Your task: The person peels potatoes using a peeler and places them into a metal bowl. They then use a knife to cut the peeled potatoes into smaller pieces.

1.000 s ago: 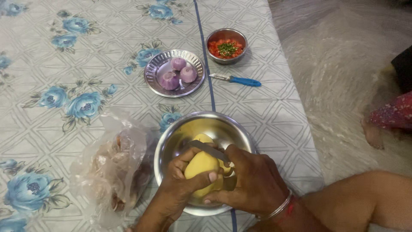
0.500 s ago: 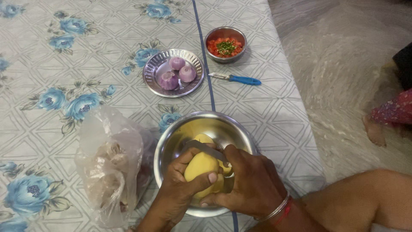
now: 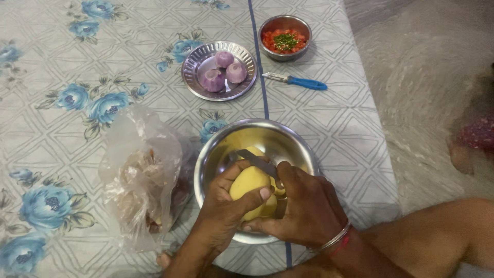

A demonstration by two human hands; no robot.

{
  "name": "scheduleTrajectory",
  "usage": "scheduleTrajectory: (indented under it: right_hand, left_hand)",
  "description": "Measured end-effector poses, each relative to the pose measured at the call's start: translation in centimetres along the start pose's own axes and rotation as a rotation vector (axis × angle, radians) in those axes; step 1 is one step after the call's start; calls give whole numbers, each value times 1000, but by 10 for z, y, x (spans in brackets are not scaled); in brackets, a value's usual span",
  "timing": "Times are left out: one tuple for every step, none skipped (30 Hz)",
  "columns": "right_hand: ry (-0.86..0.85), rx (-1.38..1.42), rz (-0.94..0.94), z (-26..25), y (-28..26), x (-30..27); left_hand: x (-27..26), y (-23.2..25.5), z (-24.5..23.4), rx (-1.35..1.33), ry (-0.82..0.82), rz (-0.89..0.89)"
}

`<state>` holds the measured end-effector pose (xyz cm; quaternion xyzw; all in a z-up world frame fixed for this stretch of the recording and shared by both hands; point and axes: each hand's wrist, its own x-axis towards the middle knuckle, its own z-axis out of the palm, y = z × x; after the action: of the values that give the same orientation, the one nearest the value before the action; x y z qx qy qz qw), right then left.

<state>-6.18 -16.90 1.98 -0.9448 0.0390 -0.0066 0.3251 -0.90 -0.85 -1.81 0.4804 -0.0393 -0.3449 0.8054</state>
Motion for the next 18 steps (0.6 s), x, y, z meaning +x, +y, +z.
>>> scheduleTrajectory:
  right_hand:
    - [16,1,-3,2,-1,-1]
    - [32,4,-6,4,-2,-2]
    - [48,8,-9,6,-4,-3]
    - [19,-9,22,8,-5,-3]
    - [-11,-26,53,10,-5,-2]
    - [-40,-46,87,11,-5,-3]
    - [-19,-13,54,13,-5,-4]
    - [4,17,22,14,-4,-4]
    - [26,48,-11,14,-4,-4]
    - [26,38,-16,16,-3,-5]
    - [25,27,-22,18,-3,-6]
    - [27,17,-28,19,-2,-5]
    - [20,13,-18,21,-2,-5]
    - [13,10,-6,24,-3,-6]
    - [6,7,6,25,-3,-7]
    - [4,21,-18,26,-3,-8]
    - [2,34,-42,26,-3,-8]
    - [-3,49,-66,26,-3,-9]
  left_hand:
    - [0,-1,0,-9,9,5]
    - [-1,-2,0,-16,20,10]
    - [-2,-2,1,-32,31,8]
    - [-3,-2,1,-46,42,10]
    - [-3,-1,1,-60,54,11]
    - [-4,-2,1,-73,59,19]
    - [-4,-2,1,-85,64,27]
    - [-4,-2,1,-99,67,36]
    - [-4,-2,1,-111,71,38]
    - [-4,-3,2,-122,74,38]
    - [-5,-4,2,-133,78,39]
    - [-5,-4,3,-152,96,47]
    - [-5,-5,5,-171,114,55]
    - [-6,-5,7,-190,132,60]
    - [-6,-5,7,-203,159,53]
    - [-6,-5,9,-217,184,47]
    - [-7,-6,9,-231,209,40]
    - [-8,-6,9,-246,213,19]
